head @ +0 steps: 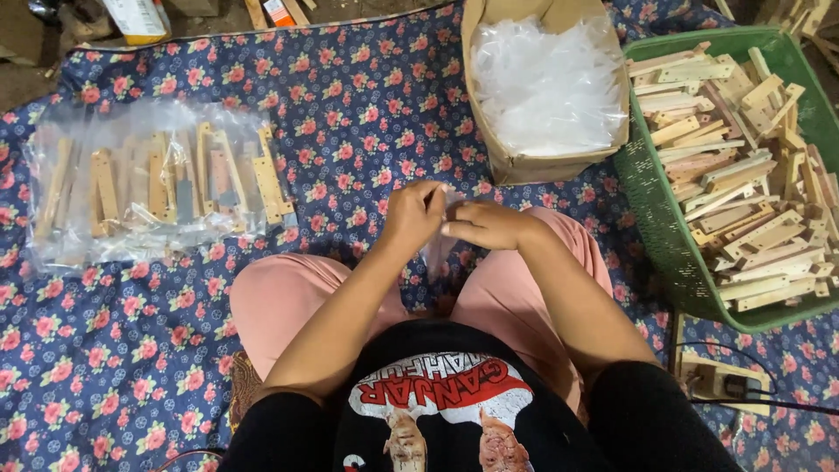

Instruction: The person puts wood pieces into plastic bags by hand and places the filled bags onto the floor.

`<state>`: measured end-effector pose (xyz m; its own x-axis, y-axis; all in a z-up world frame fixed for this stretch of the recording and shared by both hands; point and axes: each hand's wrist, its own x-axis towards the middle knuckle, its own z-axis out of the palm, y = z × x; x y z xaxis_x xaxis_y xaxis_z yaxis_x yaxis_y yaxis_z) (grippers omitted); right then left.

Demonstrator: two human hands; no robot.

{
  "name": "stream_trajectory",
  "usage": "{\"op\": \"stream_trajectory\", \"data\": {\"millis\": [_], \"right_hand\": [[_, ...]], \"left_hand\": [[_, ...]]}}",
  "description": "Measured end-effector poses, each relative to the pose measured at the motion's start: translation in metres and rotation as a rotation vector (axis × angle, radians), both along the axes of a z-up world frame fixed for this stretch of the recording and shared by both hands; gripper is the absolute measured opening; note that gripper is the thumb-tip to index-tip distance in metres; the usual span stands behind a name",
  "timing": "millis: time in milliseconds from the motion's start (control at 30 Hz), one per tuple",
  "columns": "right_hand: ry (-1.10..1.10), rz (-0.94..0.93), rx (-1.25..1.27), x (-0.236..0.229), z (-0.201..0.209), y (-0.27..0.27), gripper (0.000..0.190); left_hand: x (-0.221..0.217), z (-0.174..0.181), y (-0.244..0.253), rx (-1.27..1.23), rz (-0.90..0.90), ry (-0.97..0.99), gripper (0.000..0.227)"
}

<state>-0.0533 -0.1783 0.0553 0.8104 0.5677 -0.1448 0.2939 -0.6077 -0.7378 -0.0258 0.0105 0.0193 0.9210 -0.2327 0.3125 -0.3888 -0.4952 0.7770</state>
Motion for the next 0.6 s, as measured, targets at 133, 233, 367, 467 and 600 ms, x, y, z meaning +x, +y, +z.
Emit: {"op": "stream_trajectory", "data": {"millis": [133,233,367,467,600], "right_hand": [[-0.099,0.003,-0.251,-0.002,0.007,0.034,0.052],[-0.246,-0.064,-0.354,0.014,-0.026,0.045,0.035],[-0.339,0.015,-0.188,0.030,0.046,0.031,0.026],[-0.194,0.099,0.120,0.038,0.112,0.026,0.013],[-0.119,0.187,0.194,0.044,0.163,0.036,0.012]], "left_hand": [[-0.018,0.030,0.015,-0.197,-0.008,-0.007,0.014],[-0.018,0.017,0.039,-0.330,-0.026,0.006,0.014],[-0.012,0.006,0.095,-0.560,-0.042,-0.061,0.051],[0.003,-0.022,0.145,-0.452,-0.150,0.320,0.073],[0.002,-0.102,0.161,-0.776,-0.360,0.837,0.077]]}}
